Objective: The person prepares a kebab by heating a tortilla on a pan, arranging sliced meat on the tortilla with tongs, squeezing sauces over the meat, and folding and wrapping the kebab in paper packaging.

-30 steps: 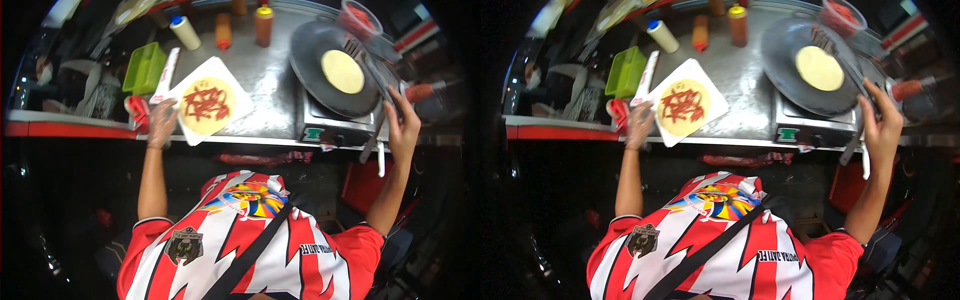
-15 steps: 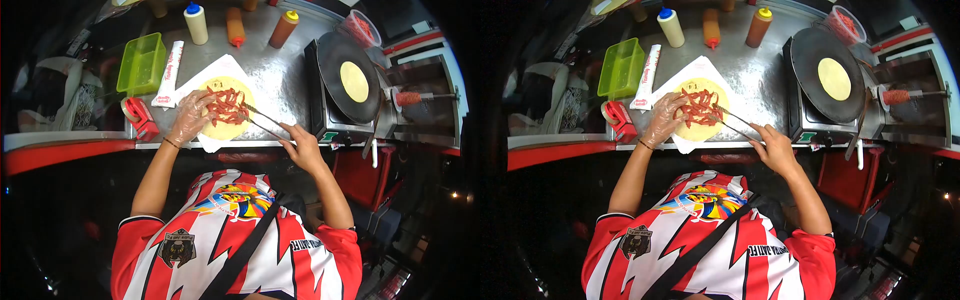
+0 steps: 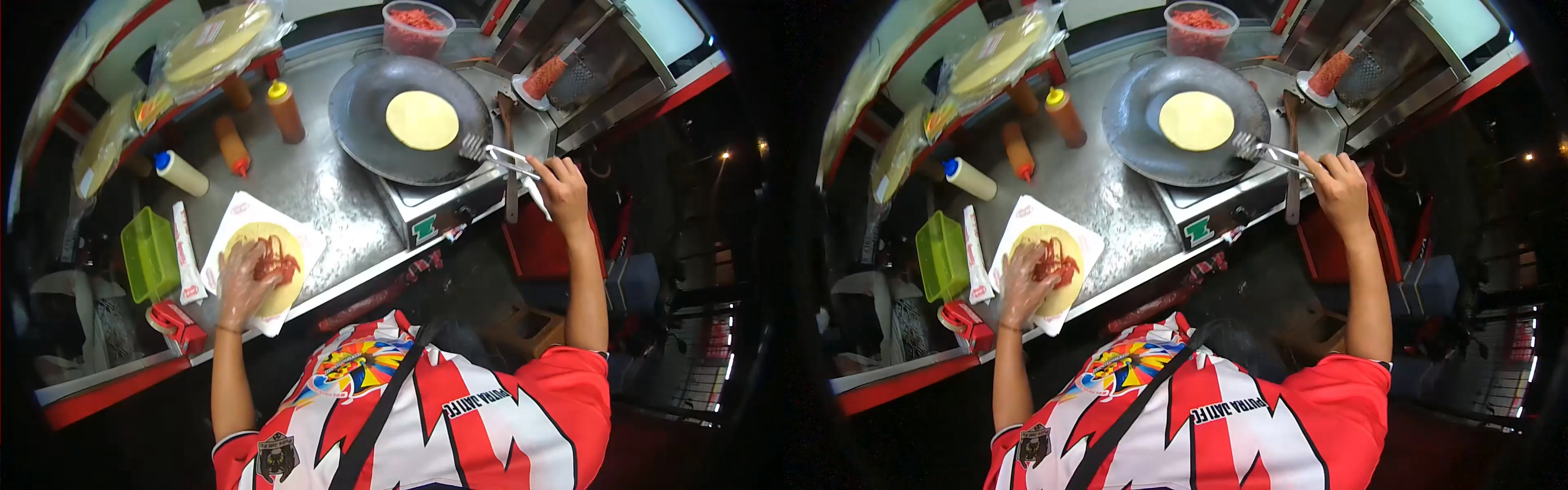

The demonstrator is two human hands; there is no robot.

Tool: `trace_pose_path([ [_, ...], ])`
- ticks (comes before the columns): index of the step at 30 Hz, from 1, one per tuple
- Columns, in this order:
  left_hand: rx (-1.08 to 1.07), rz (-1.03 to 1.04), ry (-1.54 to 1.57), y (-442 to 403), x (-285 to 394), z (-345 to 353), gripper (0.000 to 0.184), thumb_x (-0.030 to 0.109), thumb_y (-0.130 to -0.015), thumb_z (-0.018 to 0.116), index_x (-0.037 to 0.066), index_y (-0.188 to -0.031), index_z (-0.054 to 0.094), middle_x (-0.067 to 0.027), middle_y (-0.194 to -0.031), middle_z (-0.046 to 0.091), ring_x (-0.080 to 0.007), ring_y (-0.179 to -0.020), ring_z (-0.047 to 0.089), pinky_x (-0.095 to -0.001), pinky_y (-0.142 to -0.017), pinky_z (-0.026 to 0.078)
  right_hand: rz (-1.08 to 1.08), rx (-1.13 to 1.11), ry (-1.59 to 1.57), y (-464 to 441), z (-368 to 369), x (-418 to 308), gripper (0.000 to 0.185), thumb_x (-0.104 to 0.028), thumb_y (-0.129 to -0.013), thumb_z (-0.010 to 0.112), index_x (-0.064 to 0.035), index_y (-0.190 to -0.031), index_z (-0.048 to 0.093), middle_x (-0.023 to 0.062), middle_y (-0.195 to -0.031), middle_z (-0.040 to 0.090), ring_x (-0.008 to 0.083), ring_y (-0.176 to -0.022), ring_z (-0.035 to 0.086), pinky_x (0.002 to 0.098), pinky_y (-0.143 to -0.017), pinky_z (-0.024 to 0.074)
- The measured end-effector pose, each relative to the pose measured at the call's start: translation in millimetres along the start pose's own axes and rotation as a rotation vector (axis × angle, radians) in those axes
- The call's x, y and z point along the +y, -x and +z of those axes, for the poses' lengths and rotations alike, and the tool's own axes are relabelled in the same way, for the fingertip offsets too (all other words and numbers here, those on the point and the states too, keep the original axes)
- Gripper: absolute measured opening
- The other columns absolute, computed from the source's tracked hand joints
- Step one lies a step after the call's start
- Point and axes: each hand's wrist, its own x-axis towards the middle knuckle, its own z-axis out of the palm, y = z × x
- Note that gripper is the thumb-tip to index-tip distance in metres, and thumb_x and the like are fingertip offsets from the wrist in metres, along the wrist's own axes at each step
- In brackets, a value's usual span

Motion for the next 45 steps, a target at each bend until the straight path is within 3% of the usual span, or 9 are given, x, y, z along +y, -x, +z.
trace_pose_path([
  [5,0.139,0.003,0.270,20.5,19.2,-9.6,0.041,0.010,-0.083,0.079,0.004,-0.122,0.071,-0.0164,-0.120,0.072,-0.0325,-0.110,0.070,-0.0388,-0.098,0.055,-0.204,0.199,-0.123,-37.5,83.8,19.4,0.046,-0.009,-0.082,0.069,-0.0164,-0.127,0.072,0.0041,-0.090,0.061,0.0242,-0.083,0.061,0.0376,-0.074,0.0522],
  [12,-0.113,0.027,0.247,63.8,63.8,-30.0,0.041,0.010,-0.081,0.081,0.003,-0.119,0.071,-0.0160,-0.110,0.074,-0.0319,-0.097,0.072,-0.0409,-0.087,0.056,0.081,0.156,-0.613,-122.1,75.5,48.0,0.049,-0.023,-0.086,0.081,-0.0078,-0.131,0.067,0.0127,-0.092,0.066,0.0282,-0.075,0.067,0.0378,-0.069,0.0539],
  [18,-0.422,-0.437,0.635,136.4,36.0,24.9,0.042,0.015,-0.083,0.086,-0.003,-0.119,0.071,-0.0081,-0.102,0.074,-0.0129,-0.089,0.068,-0.0294,-0.083,0.056,0.453,0.199,-0.754,-83.1,90.4,70.8,0.047,-0.029,-0.090,0.077,-0.0053,-0.129,0.067,0.0221,-0.102,0.074,0.0358,-0.092,0.074,0.0404,-0.083,0.0560],
  [24,-0.615,-0.895,0.885,255.4,-74.7,149.0,0.037,0.025,-0.091,0.079,0.000,-0.118,0.071,-0.0065,-0.100,0.074,-0.0179,-0.092,0.070,-0.0332,-0.085,0.057,0.735,-0.052,-0.333,14.7,104.7,88.9,0.040,-0.026,-0.097,0.060,0.0002,-0.126,0.067,0.0315,-0.110,0.070,0.0490,-0.106,0.067,0.0534,-0.090,0.0518],
  [26,-0.620,-0.098,-0.094,323.1,-151.8,225.4,0.036,0.037,-0.100,0.063,0.008,-0.121,0.072,-0.0087,-0.108,0.075,-0.0266,-0.095,0.072,-0.0413,-0.089,0.058,0.775,-0.252,-0.315,23.1,91.1,66.7,0.041,-0.027,-0.099,0.058,0.0034,-0.124,0.067,0.0339,-0.109,0.069,0.0505,-0.108,0.065,0.0550,-0.092,0.0507],
  [34,-0.870,0.177,-0.103,358.0,-235.4,285.5,0.038,0.032,-0.103,0.046,0.018,-0.130,0.070,-0.0083,-0.131,0.070,-0.0322,-0.114,0.069,-0.0445,-0.099,0.054,0.844,-0.327,-0.210,51.5,165.0,38.8,0.058,-0.046,-0.101,0.059,0.0003,-0.136,0.063,0.0300,-0.122,0.068,0.0477,-0.118,0.063,0.0517,-0.099,0.0491],
  [38,-0.484,-0.949,0.507,319.8,-241.7,242.2,0.041,0.036,-0.096,0.067,0.010,-0.128,0.068,-0.0139,-0.112,0.074,-0.0268,-0.104,0.070,-0.0402,-0.092,0.055,0.802,-0.156,0.075,-3.7,104.8,-40.4,0.054,-0.041,-0.101,0.062,-0.0027,-0.140,0.060,0.0216,-0.124,0.064,0.0409,-0.120,0.059,0.0509,-0.100,0.0484],
  [42,-0.225,-1.062,0.762,320.1,-256.5,224.3,0.041,0.037,-0.092,0.075,0.007,-0.119,0.071,-0.0136,-0.107,0.074,-0.0247,-0.099,0.069,-0.0381,-0.086,0.056,0.382,0.286,-0.633,-96.2,61.3,-209.0,0.034,-0.009,-0.093,0.068,-0.0033,-0.126,0.067,0.0160,-0.119,0.066,0.0288,-0.107,0.065,0.0395,-0.096,0.0509],
  [45,-0.332,-1.012,0.598,363.2,-294.1,256.9,0.044,0.039,-0.091,0.076,0.007,-0.121,0.070,-0.0157,-0.113,0.075,-0.0286,-0.103,0.070,-0.0413,-0.088,0.055,0.328,-0.112,-1.312,-143.4,119.6,-345.5,0.094,-0.012,-0.080,0.082,-0.0081,-0.160,0.033,0.0231,-0.138,0.057,0.0340,-0.127,0.061,0.0411,-0.100,0.0544],
])
